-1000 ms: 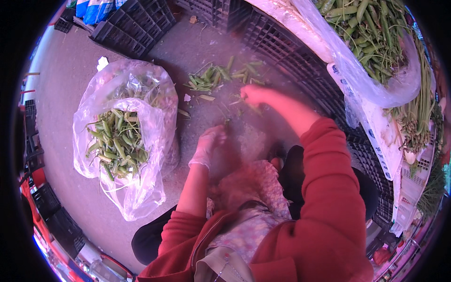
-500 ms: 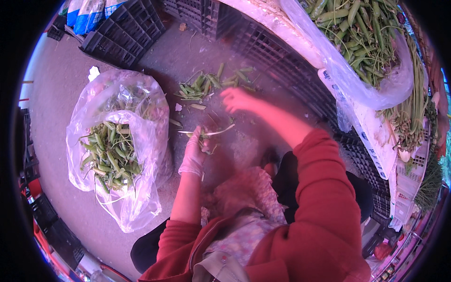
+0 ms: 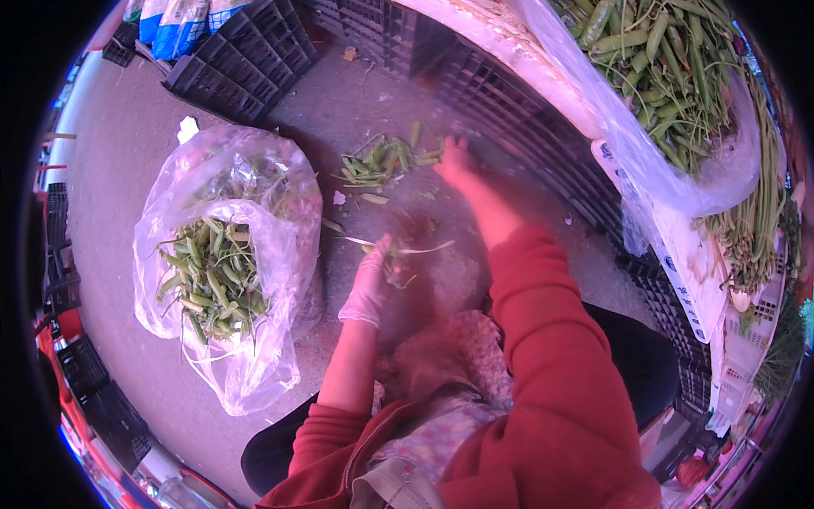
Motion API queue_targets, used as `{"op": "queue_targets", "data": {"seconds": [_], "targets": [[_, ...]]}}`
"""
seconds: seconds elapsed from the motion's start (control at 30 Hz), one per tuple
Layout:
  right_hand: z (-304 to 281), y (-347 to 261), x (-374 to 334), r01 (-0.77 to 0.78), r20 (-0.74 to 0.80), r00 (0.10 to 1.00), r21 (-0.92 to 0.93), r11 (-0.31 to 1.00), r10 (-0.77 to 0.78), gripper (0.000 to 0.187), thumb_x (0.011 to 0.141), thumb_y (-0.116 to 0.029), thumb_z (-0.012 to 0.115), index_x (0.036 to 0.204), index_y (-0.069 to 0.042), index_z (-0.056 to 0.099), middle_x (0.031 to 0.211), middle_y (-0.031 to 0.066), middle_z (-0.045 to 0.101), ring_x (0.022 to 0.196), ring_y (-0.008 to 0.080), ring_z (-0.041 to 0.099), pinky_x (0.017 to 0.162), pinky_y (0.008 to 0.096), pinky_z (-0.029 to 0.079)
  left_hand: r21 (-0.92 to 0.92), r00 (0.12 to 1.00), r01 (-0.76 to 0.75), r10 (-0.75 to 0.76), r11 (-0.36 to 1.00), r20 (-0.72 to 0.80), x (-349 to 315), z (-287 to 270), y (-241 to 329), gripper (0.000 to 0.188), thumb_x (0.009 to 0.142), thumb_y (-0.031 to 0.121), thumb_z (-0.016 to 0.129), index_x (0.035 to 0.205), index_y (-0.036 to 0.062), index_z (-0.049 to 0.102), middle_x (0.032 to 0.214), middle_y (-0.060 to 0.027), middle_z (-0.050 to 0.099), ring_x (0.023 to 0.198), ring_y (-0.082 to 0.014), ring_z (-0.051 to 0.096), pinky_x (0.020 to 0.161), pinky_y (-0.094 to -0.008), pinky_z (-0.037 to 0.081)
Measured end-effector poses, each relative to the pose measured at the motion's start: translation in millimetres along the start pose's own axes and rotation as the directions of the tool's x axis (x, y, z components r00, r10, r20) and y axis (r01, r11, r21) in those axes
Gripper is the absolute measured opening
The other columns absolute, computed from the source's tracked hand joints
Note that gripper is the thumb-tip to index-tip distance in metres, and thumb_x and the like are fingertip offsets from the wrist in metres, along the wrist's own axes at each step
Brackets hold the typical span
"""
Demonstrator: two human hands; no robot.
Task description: The person sits at a market stall and repeatedly picks green beans, snaps off the ends, and shells them by hand. The shelled beans are placed into a plastic bag, and the discarded pods are gathered and moved aside.
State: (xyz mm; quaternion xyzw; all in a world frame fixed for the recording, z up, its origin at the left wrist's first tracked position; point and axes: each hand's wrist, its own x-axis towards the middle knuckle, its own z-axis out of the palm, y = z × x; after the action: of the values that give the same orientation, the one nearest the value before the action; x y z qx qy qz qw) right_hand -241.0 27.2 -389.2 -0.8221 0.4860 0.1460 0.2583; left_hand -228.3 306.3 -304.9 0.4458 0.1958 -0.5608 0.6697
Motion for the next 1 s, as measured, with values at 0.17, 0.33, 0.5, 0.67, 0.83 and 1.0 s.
{"op": "queue_targets", "data": {"seconds": [0.17,0.33,0.5,0.67,0.83,1.0], "targets": [[-3,5,15,-0.035,0.096,0.995,0.342,0.939,0.002,0.063,0.079,-0.010,0.067,0.134,-0.008,0.038,0.131,0.0171,0.044,0.090,0.0326,0.065,0.054,0.0353,0.062,0.020,0.975,-0.001,0.005,1.000,-0.223,6,-13,3,0.016,0.091,0.029,0.063,0.091,0.0132,0.060,0.077,0.0004,0.062,0.051,-0.0081,0.049,0.041,-0.0214,0.031],[-21,-10,38,-0.082,0.225,0.974,0.398,0.914,-0.010,0.064,0.082,-0.012,0.064,0.139,-0.010,0.035,0.126,0.0149,0.050,0.094,0.0330,0.064,0.053,0.0370,0.062,0.390,0.785,-0.287,0.448,0.875,-0.428,52,-70,3,0.030,0.092,0.029,0.060,0.109,0.0039,0.060,0.088,-0.0092,0.066,0.075,-0.0182,0.061,0.066,-0.0315,0.048],[-28,-46,40,-0.008,0.151,0.988,0.120,0.993,-0.010,0.064,0.085,-0.016,0.062,0.142,-0.014,0.033,0.135,0.0163,0.042,0.094,0.0339,0.064,0.057,0.0340,0.061,0.808,0.527,-0.071,0.710,0.585,-0.468,109,-114,8,0.044,0.093,0.033,0.053,0.112,-0.0054,0.060,0.105,-0.0237,0.065,0.097,-0.0392,0.061,0.084,-0.0430,0.047],[-28,-94,25,0.240,0.305,0.924,0.006,0.971,-0.230,0.059,0.086,-0.019,0.060,0.140,-0.024,0.038,0.135,0.0141,0.041,0.088,0.0302,0.065,0.056,0.0339,0.057,0.824,0.437,-0.301,0.838,0.479,-0.327,133,-111,22,0.037,0.093,0.028,0.056,0.109,-0.0044,0.062,0.099,-0.0142,0.068,0.090,-0.0246,0.062,0.084,-0.0349,0.047],[-19,-135,7,0.383,0.448,0.832,-0.036,0.923,-0.328,0.058,0.084,-0.017,0.057,0.139,-0.024,0.041,0.131,0.0135,0.045,0.083,0.0274,0.065,0.056,0.0338,0.055,0.712,0.653,-0.373,0.714,0.595,-0.254,134,-71,48,0.036,0.095,0.030,0.055,0.108,-0.0022,0.063,0.102,-0.0118,0.067,0.092,-0.0175,0.062,0.085,-0.0286,0.046],[-1,-152,-17,0.369,0.570,0.706,0.209,0.905,-0.420,0.059,0.081,-0.013,0.056,0.138,-0.018,0.042,0.123,0.0164,0.053,0.081,0.0290,0.067,0.050,0.0339,0.056,0.540,0.872,-0.194,0.396,0.819,-0.286,121,-43,71,0.050,0.096,0.049,0.046,0.118,0.0054,0.057,0.088,-0.0071,0.065,0.054,-0.0148,0.059,0.041,-0.0266,0.042]]}}
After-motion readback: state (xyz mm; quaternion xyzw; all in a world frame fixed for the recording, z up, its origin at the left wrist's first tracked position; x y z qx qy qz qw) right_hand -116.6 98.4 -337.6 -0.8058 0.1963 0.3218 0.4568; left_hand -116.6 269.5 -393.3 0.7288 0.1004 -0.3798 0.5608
